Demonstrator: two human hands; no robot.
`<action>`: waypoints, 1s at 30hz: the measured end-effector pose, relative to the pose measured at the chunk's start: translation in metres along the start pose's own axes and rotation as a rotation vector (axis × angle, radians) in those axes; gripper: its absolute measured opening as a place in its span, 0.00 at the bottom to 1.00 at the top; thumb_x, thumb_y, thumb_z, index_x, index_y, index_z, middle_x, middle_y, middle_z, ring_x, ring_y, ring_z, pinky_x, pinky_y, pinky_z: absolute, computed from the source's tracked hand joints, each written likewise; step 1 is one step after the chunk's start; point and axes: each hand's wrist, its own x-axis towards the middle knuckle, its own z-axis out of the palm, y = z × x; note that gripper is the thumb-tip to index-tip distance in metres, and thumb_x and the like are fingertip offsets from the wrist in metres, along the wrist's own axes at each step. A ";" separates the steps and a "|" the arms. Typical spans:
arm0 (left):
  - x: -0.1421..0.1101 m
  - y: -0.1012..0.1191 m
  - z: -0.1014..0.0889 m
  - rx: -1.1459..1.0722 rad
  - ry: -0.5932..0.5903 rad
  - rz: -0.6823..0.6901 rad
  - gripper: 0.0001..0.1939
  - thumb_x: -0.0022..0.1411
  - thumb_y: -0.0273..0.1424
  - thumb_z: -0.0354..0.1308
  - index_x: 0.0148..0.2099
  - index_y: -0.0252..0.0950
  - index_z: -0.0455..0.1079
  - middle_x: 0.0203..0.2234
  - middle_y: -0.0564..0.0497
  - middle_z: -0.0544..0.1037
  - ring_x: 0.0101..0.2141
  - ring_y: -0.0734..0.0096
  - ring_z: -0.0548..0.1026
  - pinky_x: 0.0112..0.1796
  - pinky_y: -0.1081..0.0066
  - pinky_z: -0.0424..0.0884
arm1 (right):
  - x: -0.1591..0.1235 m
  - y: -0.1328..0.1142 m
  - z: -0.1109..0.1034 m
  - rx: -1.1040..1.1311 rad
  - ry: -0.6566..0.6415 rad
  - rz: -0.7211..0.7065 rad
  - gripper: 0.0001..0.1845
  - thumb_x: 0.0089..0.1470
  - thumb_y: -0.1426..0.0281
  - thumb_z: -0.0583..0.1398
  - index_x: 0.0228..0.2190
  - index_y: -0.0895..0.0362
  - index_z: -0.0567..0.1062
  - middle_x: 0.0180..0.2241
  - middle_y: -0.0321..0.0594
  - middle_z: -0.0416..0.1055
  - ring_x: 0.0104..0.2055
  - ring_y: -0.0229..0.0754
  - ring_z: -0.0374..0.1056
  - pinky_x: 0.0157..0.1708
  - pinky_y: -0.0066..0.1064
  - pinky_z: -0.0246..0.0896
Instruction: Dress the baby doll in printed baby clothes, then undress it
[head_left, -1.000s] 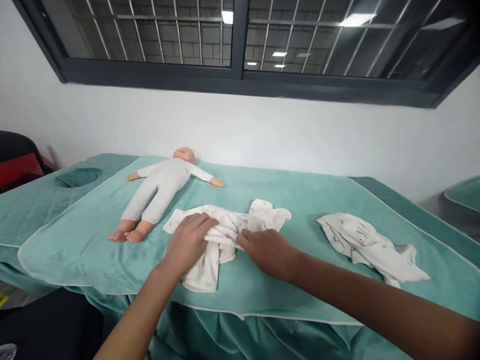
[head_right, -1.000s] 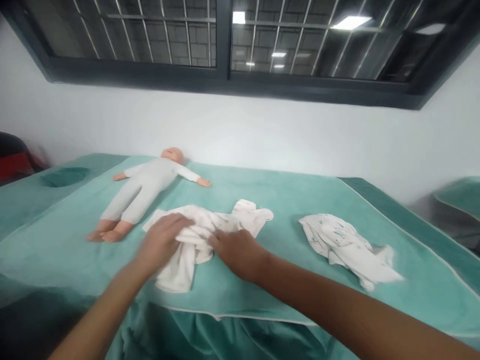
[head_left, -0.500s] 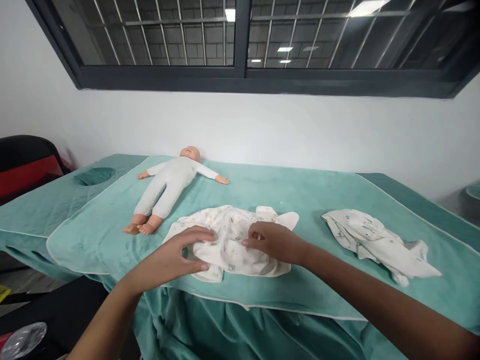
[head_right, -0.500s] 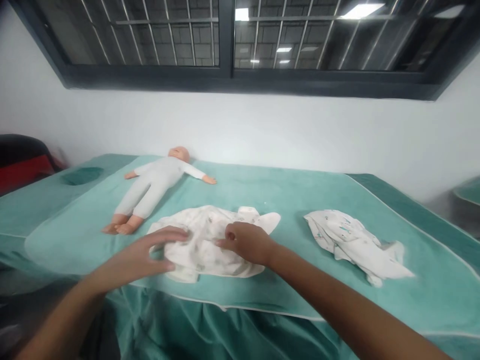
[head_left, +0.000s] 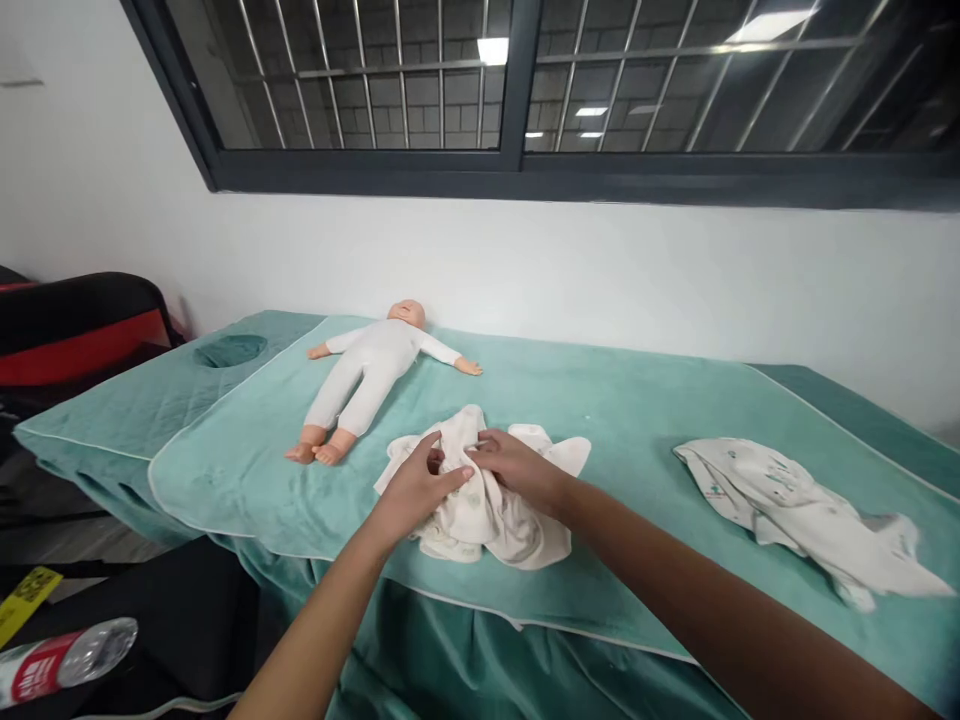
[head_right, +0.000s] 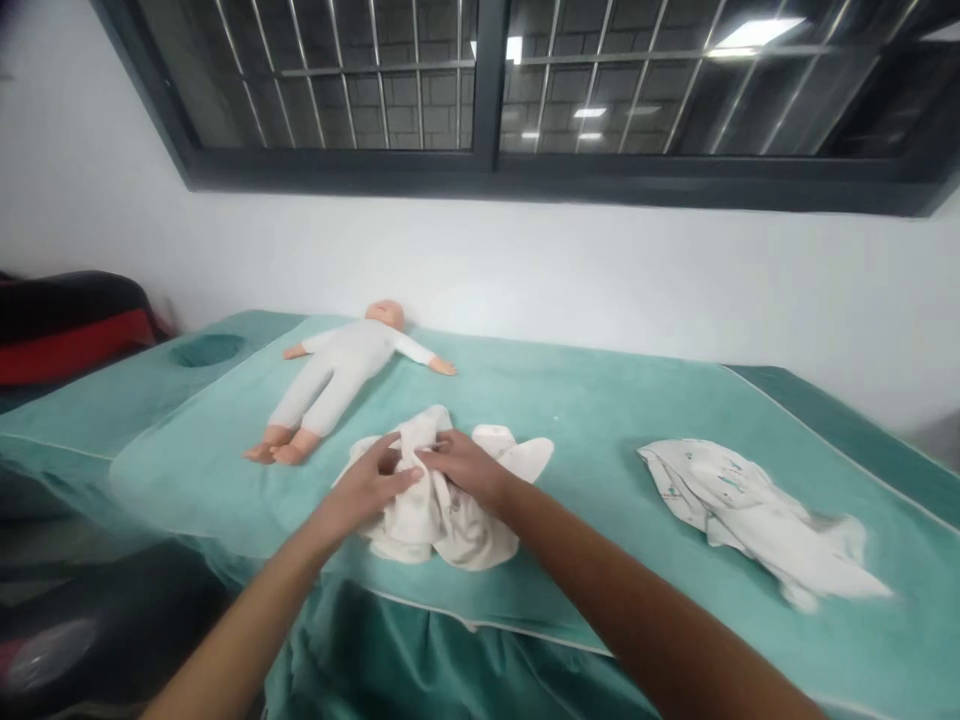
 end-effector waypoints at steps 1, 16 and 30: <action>-0.004 0.006 -0.002 -0.124 -0.003 0.016 0.36 0.53 0.44 0.64 0.61 0.34 0.61 0.47 0.42 0.75 0.44 0.59 0.74 0.45 0.64 0.69 | -0.001 -0.009 0.003 0.148 -0.017 -0.022 0.21 0.54 0.58 0.60 0.47 0.55 0.70 0.40 0.42 0.74 0.38 0.42 0.71 0.35 0.31 0.66; -0.041 0.020 0.028 -0.939 0.277 0.033 0.37 0.49 0.30 0.67 0.61 0.35 0.62 0.49 0.41 0.77 0.47 0.51 0.76 0.50 0.55 0.71 | -0.037 -0.024 0.011 -0.283 0.035 -0.468 0.22 0.57 0.62 0.60 0.53 0.49 0.69 0.58 0.42 0.65 0.60 0.49 0.60 0.60 0.47 0.53; -0.156 -0.097 -0.101 0.265 1.602 -0.095 0.27 0.50 0.35 0.61 0.53 0.31 0.69 0.48 0.39 0.76 0.50 0.49 0.73 0.52 0.54 0.67 | -0.055 0.128 -0.068 -1.088 0.299 -0.479 0.31 0.60 0.52 0.52 0.59 0.55 0.62 0.60 0.47 0.63 0.61 0.54 0.59 0.58 0.51 0.58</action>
